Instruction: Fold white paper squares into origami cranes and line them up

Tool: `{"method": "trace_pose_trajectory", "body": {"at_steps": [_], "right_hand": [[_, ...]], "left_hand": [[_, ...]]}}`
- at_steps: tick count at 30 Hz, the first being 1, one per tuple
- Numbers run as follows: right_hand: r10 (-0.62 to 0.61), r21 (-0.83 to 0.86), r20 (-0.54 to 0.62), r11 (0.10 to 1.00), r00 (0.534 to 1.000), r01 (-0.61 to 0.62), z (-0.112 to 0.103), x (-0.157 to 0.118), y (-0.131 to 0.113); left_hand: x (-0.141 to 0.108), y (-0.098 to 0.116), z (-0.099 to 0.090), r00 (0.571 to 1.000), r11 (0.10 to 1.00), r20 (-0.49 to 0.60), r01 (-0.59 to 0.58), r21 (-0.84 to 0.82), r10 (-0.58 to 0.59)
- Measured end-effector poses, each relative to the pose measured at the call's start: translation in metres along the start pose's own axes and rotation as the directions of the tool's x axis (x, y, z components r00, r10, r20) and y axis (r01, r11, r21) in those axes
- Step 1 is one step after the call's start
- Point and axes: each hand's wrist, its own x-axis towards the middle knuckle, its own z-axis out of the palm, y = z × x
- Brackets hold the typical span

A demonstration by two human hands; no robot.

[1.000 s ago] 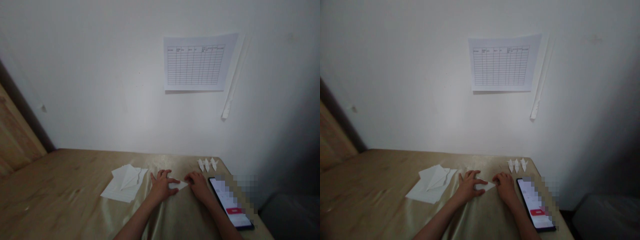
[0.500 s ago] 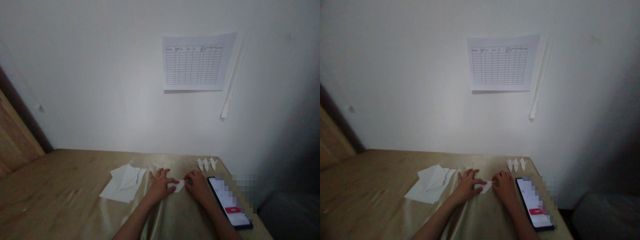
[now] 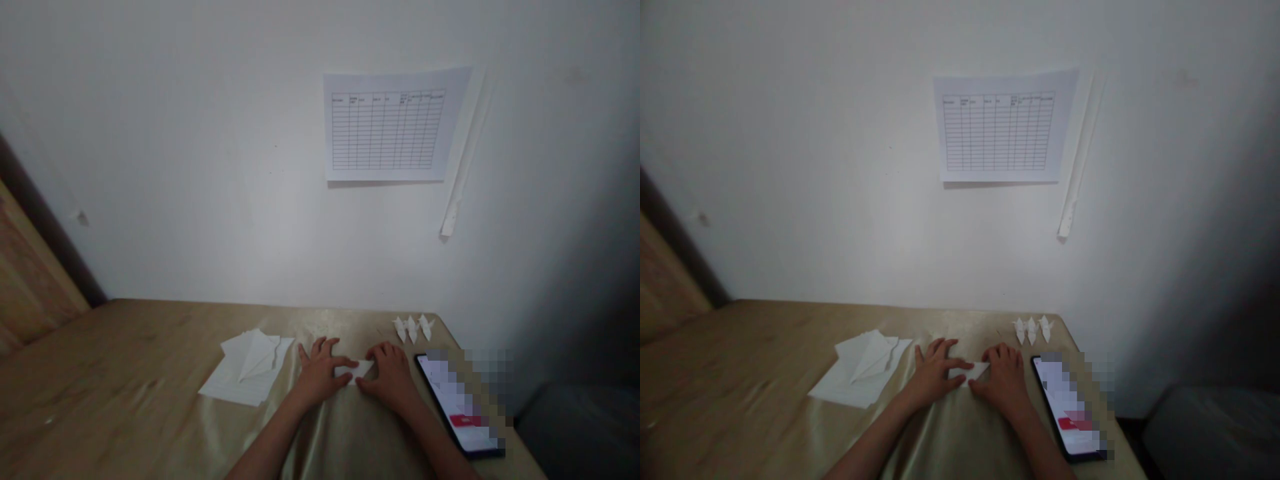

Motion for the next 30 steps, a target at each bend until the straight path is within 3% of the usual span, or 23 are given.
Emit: {"method": "trace_pose_trajectory", "body": {"at_steps": [9, 15, 30], "right_hand": [[-0.003, 0.043, 0.041, 0.999, 0.999, 0.002, 0.001, 0.000, 0.008], [-0.028, 0.057, 0.009, 0.998, 1.000, 0.028, 0.004, 0.002, 0.011], [-0.051, -0.062, -0.033, 0.997, 0.998, 0.049, 0.007, 0.011, 0.014]], "left_hand": [[0.001, -0.004, 0.004, 1.000, 1.000, -0.013, -0.014, -0.019, 0.014], [0.003, -0.006, 0.007, 1.000, 1.000, -0.017, -0.008, -0.013, 0.008], [0.002, -0.003, 0.003, 1.000, 1.000, -0.003, -0.010, -0.022, 0.010]]}}
